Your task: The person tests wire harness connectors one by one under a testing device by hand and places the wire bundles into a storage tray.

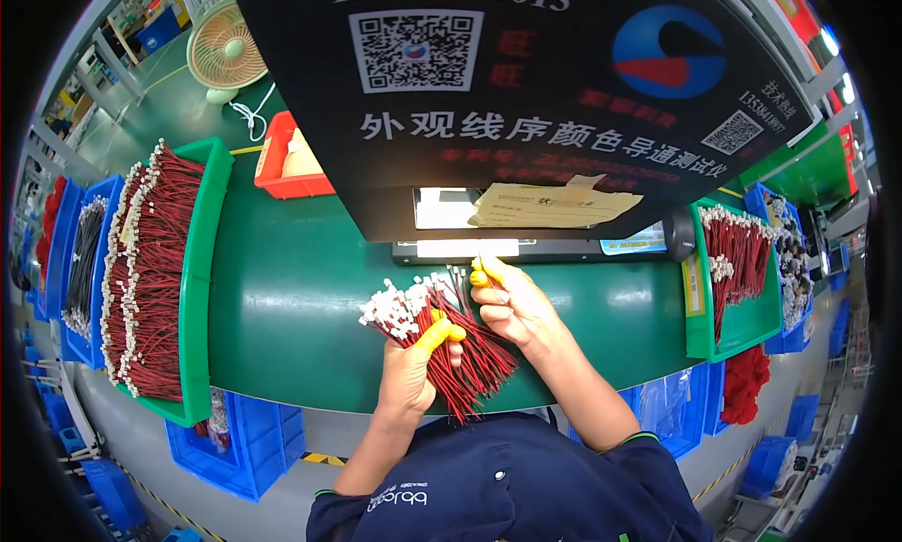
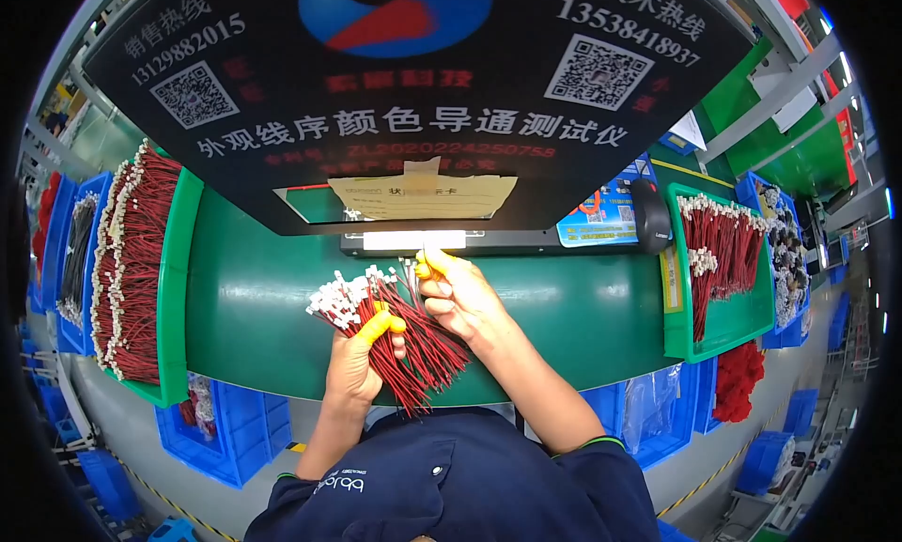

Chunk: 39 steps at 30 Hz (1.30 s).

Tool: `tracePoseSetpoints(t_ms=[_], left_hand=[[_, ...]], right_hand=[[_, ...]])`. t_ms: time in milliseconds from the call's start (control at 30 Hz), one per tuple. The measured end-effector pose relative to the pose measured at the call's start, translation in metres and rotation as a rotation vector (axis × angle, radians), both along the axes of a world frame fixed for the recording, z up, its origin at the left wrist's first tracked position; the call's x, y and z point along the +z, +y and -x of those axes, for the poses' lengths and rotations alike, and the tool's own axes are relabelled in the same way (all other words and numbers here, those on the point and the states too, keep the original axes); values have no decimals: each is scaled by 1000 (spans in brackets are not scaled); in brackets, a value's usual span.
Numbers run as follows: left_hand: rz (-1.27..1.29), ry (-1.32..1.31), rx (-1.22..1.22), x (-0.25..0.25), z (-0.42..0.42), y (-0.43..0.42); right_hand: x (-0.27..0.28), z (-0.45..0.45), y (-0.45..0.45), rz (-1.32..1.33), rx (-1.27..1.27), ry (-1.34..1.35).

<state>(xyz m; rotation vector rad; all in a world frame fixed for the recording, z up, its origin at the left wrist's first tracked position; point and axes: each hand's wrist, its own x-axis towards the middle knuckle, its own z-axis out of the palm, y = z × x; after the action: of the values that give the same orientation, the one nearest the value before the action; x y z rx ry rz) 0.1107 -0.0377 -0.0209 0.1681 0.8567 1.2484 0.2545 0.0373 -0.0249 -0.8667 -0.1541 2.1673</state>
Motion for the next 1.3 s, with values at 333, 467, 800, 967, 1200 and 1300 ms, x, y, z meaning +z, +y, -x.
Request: tracePoseSetpoints(t_ms=[333,467,800,967,1200,1300], left_hand=[[-19,0,-5,-5,-4,0],[1,7,14,0,-7,0],[-180,241,-59,6,-3,-5],[-112,7,20,3,2,-2],[-81,-108,10,-5,0,-1],[-46,-105,22,-2,-1,0]], right_hand=[[26,16,-25,-684,252,-736],[22,14,-24,-480,137,-447],[11,0,-3,-57,-27,-127],[12,0,-5,-41,-49,-127],[27,21,-31,-561,170,-491],[14,26,-36,-680,-83,-529]])
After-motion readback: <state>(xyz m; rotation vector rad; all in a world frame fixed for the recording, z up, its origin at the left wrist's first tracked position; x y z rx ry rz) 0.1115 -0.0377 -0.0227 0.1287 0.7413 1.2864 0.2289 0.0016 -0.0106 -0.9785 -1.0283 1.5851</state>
